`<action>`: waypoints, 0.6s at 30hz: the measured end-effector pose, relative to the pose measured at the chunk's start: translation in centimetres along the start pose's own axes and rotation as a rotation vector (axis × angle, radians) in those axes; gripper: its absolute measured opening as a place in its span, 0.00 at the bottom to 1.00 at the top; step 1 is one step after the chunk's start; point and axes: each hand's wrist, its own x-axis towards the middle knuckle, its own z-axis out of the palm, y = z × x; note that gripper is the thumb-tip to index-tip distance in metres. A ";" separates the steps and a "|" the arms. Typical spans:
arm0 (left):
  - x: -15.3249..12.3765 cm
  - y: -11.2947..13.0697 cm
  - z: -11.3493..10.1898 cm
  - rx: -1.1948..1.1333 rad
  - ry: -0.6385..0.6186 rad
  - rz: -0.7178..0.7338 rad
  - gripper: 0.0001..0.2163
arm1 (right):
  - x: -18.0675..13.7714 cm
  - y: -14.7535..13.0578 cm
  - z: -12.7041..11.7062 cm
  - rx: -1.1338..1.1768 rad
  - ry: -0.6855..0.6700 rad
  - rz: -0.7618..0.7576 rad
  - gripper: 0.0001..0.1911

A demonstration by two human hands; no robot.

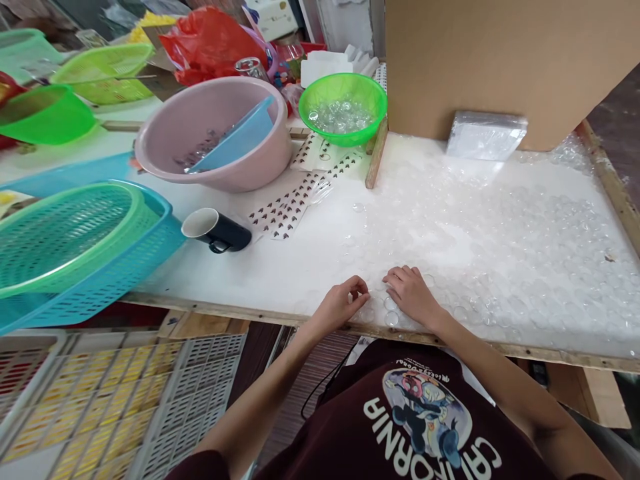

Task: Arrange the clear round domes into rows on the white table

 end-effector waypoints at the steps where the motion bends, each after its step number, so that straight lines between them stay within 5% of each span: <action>1: 0.0 0.0 -0.2 -0.003 0.034 -0.015 0.07 | 0.1 -0.1 0.1 -0.003 0.008 -0.013 0.11; 7: 0.0 -0.6 -0.7 0.117 0.092 -0.075 0.08 | 0.5 -0.1 0.6 -0.047 -0.036 -0.019 0.09; 18: 0.5 -1.8 1.1 0.388 0.118 0.198 0.08 | 0.7 0.3 0.7 -0.022 -0.012 0.028 0.10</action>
